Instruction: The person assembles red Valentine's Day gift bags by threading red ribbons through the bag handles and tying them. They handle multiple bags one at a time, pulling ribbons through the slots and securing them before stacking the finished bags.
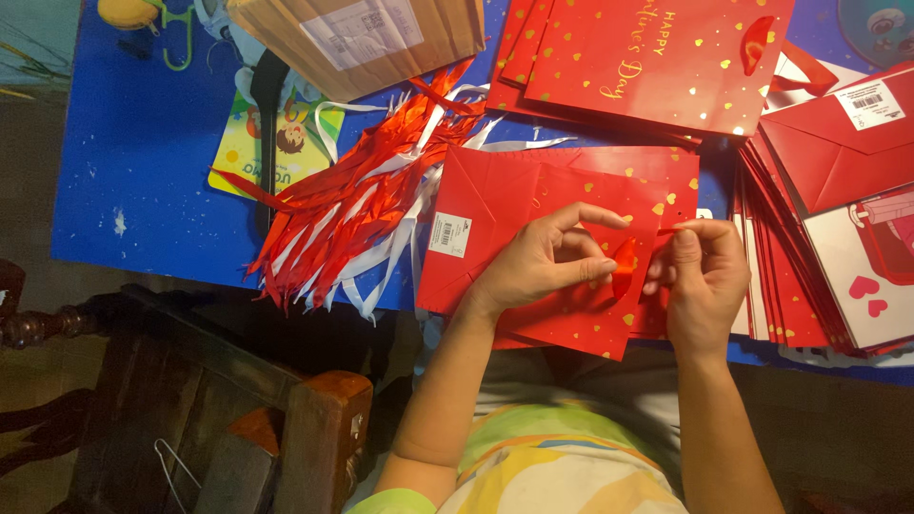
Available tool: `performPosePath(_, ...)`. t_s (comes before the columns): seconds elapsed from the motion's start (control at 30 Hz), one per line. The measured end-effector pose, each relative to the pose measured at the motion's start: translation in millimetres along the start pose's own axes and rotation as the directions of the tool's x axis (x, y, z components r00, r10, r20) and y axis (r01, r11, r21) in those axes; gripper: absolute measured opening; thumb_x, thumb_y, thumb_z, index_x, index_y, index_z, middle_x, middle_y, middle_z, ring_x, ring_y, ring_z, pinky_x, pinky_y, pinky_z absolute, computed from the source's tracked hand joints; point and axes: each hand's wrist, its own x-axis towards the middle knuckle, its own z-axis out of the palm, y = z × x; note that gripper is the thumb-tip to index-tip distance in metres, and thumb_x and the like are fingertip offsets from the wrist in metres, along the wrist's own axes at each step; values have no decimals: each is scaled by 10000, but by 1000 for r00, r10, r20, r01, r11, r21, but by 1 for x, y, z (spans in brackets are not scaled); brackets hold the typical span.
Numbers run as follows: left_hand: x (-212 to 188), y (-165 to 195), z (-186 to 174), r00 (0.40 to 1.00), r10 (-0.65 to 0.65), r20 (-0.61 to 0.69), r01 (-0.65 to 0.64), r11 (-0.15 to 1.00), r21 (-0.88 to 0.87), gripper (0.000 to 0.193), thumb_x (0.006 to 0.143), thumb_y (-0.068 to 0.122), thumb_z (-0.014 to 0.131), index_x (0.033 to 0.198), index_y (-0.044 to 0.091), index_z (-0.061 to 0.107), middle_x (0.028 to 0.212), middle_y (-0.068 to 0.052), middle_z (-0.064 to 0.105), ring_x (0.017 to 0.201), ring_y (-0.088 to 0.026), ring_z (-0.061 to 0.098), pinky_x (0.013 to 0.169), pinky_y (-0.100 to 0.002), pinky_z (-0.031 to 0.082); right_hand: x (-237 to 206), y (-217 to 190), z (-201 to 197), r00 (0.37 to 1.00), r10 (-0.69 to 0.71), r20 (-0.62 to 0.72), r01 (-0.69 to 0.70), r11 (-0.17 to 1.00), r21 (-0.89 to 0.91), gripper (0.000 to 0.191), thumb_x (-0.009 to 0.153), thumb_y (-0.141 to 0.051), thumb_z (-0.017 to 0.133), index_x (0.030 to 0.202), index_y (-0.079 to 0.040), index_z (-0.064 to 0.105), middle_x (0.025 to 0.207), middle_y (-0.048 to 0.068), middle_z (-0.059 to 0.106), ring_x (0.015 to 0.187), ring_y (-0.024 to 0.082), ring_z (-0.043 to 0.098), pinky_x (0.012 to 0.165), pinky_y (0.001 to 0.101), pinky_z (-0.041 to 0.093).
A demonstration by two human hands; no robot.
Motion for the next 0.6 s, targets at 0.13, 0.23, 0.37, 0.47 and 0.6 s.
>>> performPosePath(0.13, 0, 3, 3, 999, -12, -50, 13, 1000, 26, 427, 984, 127, 742, 1378, 65, 590, 866, 25, 690, 856, -48, 640, 807, -235, 519, 4, 9, -8, 999, 25, -45, -19, 990, 136, 114, 1164, -177, 555, 1144, -71, 518, 917, 40, 561, 709, 126, 588, 561, 267, 500)
performPosePath(0.23, 0, 5, 4, 998, 27, -59, -25, 999, 44, 428, 988, 132, 746, 1382, 81, 587, 882, 26, 656, 843, -46, 618, 810, -237, 528, 7, 15, -16, 998, 46, -53, -29, 957, 287, 95, 1181, -173, 539, 1156, -85, 517, 913, 45, 555, 698, 140, 575, 561, 287, 489)
performPosePath(0.37, 2, 5, 8, 984, 105, -145, -87, 988, 124, 499, 949, 152, 800, 1394, 83, 584, 992, 32, 515, 897, -30, 524, 792, -233, 506, 5, 21, -21, 995, 61, -82, -27, 932, 360, 76, 1207, -161, 518, 1191, -87, 512, 898, 53, 562, 710, 153, 566, 594, 307, 489)
performPosePath(0.47, 4, 5, 15, 967, 55, -248, 48, 919, 392, 566, 865, 274, 826, 1357, 96, 609, 944, -17, 501, 782, -80, 483, 698, -254, 495, 5, 24, -21, 996, 41, -77, -11, 935, 354, 78, 1209, -162, 510, 1186, -88, 501, 921, 57, 570, 692, 153, 565, 599, 315, 491)
performPosePath(0.6, 7, 2, 32, 928, 280, -248, -14, 688, 726, 654, 866, 410, 816, 1371, 109, 530, 1060, -67, 579, 926, -201, 616, 812, -336, 557, 4, 20, -21, 997, 28, -77, 2, 929, 370, 68, 1207, -150, 515, 1217, -86, 492, 912, 61, 582, 716, 157, 574, 614, 315, 491)
